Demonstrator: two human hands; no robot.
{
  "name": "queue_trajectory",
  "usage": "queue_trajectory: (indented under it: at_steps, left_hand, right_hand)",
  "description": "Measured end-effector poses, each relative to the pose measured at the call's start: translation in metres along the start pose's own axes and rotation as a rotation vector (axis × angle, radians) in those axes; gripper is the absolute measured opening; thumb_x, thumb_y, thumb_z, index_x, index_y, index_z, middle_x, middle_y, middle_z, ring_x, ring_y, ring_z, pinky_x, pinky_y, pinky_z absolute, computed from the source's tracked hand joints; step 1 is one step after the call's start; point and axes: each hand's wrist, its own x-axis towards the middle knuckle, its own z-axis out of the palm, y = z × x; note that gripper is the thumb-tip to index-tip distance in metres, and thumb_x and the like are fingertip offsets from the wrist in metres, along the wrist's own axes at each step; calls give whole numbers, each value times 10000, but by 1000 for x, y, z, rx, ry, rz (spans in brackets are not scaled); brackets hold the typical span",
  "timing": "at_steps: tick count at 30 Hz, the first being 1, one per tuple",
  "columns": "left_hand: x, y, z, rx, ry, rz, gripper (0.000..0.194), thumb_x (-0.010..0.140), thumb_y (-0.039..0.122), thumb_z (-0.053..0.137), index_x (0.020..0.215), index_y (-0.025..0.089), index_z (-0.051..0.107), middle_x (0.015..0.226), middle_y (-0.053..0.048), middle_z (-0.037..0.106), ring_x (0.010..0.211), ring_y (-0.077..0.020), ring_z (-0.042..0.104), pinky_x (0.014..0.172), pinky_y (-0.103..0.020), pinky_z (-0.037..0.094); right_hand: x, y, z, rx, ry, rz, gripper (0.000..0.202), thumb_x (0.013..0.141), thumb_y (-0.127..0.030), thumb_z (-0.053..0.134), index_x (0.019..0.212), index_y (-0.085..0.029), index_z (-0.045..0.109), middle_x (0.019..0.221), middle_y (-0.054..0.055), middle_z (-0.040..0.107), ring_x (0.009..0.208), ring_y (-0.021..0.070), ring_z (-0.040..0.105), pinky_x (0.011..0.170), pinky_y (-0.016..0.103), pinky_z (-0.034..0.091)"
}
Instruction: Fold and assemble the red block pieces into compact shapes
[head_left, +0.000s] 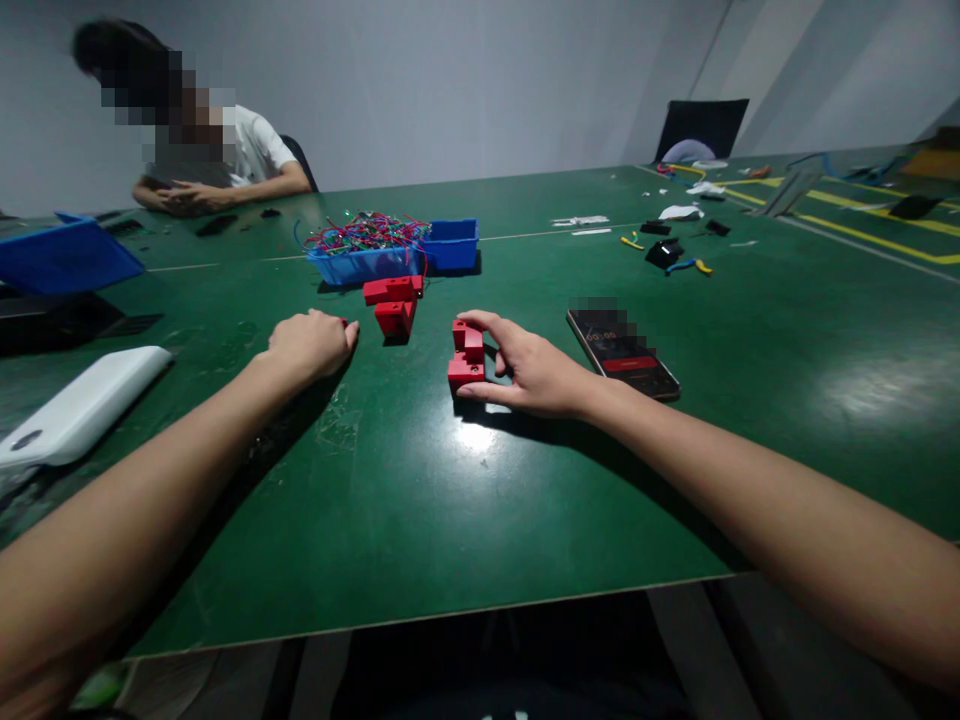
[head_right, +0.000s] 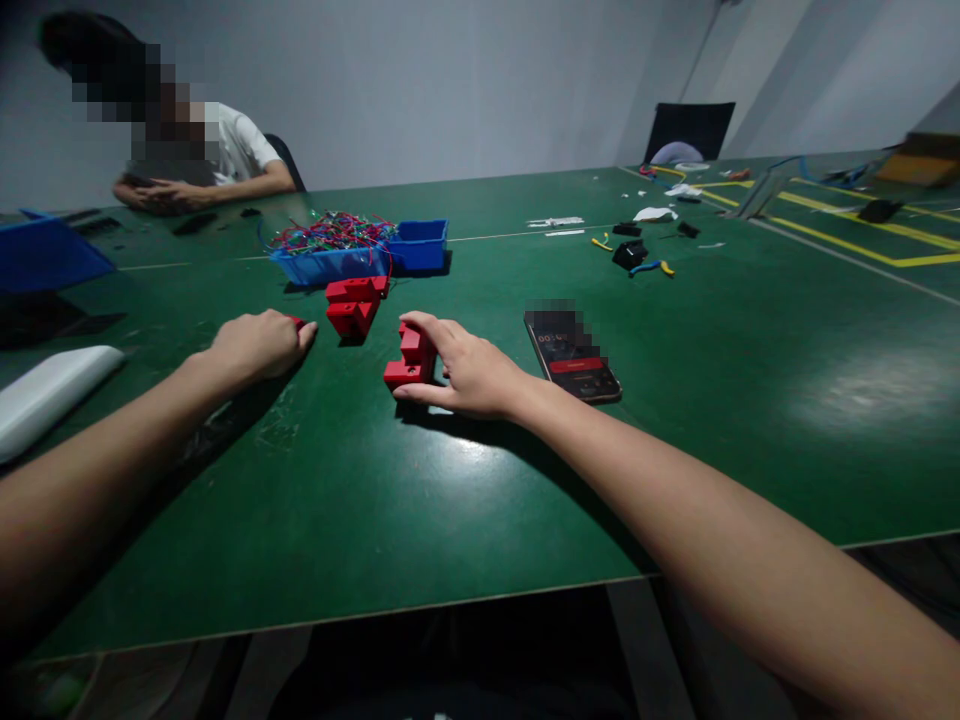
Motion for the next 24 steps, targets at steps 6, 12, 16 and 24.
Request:
queue_trajectory:
  at_steps: [6, 12, 16, 24]
  left_hand:
    - [-25, 22, -13, 51, -8, 79, 682, 913, 578, 305, 846, 116, 802, 851, -288, 743, 900, -488, 704, 670, -549, 546]
    - [-65, 52, -30, 226, -90, 188, 628, 979, 518, 306, 818, 163, 798, 789, -213, 754, 831, -412, 741, 621, -438, 549]
    - [-86, 71, -38, 255, -57, 341, 712, 994, 611, 249, 843, 151, 771, 755, -198, 740, 790, -409, 743, 609, -406, 517]
    - [-83, 82, -32, 218, 62, 403, 622, 988, 564, 314, 1008, 100, 728, 852, -219, 753, 810, -392, 742, 603, -375, 477]
  right_hand:
    - [-1, 4, 0, 3, -5, -12, 794, 837, -489, 729, 1476, -244, 327, 1373, 150, 546, 711, 130, 554, 791, 408, 570]
    - [-3, 6, 0, 6, 3, -24, 785, 837, -467, 733, 1477, -243, 336, 1377, 150, 548, 734, 135, 569, 788, 396, 576]
    - [-4, 5, -1, 6, -1, -16, 793, 834, -472, 735, 1481, -250, 333, 1386, 149, 546, 713, 130, 568, 772, 389, 577]
    - [-3, 7, -1, 12, 5, -60, 793, 842, -468, 732, 1486, -245, 327, 1397, 155, 548, 825, 173, 618, 789, 401, 583]
